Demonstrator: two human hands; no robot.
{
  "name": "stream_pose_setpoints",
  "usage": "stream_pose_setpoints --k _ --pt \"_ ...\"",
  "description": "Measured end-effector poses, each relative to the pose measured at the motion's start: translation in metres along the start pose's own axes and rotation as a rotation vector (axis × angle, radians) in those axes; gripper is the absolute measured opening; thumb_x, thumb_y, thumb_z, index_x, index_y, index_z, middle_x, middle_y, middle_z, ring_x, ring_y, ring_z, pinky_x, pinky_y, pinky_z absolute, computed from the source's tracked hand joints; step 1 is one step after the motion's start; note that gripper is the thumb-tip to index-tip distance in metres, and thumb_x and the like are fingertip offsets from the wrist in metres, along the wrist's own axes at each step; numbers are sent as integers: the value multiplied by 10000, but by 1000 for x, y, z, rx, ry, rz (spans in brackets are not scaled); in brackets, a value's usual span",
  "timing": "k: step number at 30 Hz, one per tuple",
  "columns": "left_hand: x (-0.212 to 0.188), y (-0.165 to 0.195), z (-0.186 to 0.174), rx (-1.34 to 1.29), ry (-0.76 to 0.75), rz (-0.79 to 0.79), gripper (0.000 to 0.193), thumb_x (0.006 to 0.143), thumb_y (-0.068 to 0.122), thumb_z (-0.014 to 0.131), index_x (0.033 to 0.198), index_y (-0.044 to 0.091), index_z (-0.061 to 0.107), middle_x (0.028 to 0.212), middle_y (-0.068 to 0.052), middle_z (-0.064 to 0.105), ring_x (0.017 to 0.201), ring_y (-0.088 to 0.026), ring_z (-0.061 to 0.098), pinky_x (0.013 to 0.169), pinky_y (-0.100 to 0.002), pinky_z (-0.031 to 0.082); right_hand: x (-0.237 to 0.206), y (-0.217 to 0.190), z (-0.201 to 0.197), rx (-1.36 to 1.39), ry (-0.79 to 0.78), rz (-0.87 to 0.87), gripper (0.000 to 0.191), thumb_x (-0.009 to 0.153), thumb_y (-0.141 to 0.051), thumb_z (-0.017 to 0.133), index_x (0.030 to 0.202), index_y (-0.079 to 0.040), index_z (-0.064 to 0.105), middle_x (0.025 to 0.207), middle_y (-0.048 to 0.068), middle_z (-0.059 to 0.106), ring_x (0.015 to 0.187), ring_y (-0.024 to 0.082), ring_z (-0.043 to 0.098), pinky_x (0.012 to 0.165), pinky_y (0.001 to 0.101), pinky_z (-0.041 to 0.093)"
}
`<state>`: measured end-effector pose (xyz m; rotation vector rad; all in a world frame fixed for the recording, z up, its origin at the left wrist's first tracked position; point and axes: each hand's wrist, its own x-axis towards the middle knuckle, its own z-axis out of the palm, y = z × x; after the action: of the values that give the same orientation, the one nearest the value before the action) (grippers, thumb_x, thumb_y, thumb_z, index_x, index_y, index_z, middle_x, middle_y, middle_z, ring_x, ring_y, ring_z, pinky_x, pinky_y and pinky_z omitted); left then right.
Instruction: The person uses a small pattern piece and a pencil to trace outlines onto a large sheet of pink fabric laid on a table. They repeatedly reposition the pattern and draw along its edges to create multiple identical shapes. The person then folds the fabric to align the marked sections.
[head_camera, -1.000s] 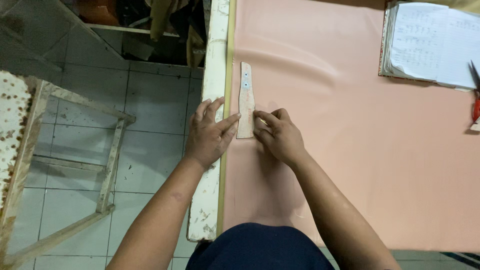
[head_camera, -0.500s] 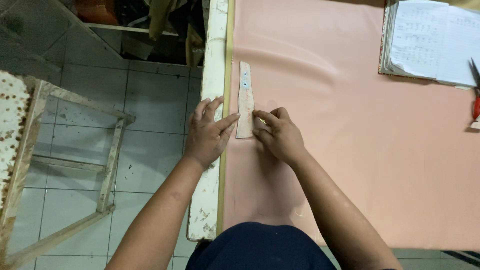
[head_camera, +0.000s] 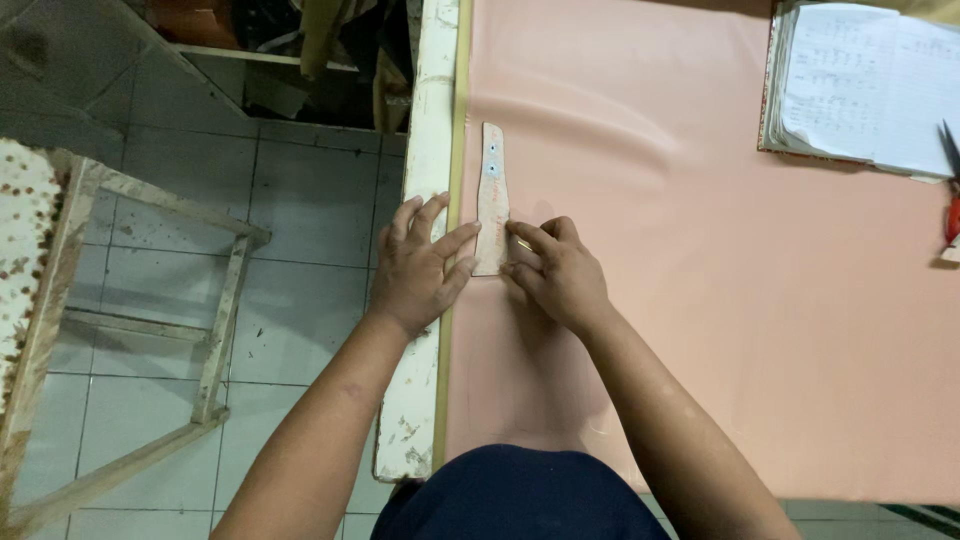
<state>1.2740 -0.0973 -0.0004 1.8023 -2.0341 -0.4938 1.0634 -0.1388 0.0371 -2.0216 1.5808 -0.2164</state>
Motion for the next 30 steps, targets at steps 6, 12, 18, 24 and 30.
stream_pose_setpoints --k 6,12,18,24,30 --pt "-2 0 0 25 13 21 469 898 491 686 1343 344 664 1598 -55 337 1488 -303 167 1195 -521 205 -2 0 -1 -2 6 -16 549 853 -344 754 1381 -285 619 1241 98 584 983 280 679 846 413 563" --pt "-2 -2 1 40 54 57 484 903 530 695 1348 343 659 1593 -56 341 1490 -309 167 1205 -523 216 -1 1 -1 -9 5 -13 551 860 -348 748 1391 -297 610 1242 100 586 981 276 684 845 410 567" --pt "3 13 -11 103 20 35 486 859 429 719 1311 253 677 1519 -112 322 1430 -343 193 1140 -632 118 1 12 4 66 -14 -13 513 868 -321 721 1365 -220 642 1224 116 586 985 281 673 859 398 550" --pt "15 37 -2 101 -152 48 277 966 74 526 1193 127 676 1445 -76 559 1363 -276 491 1142 -522 350 23 13 -29 272 133 -124 264 1097 -256 577 1212 -92 750 1153 129 605 1055 270 654 939 357 548" --pt "20 86 33 -237 -85 -322 370 1078 115 457 1339 -123 566 1225 -292 631 1071 -393 626 909 -490 519 33 -25 -57 243 67 -217 248 1006 -246 602 1096 -34 694 1059 123 696 945 286 691 822 385 549"
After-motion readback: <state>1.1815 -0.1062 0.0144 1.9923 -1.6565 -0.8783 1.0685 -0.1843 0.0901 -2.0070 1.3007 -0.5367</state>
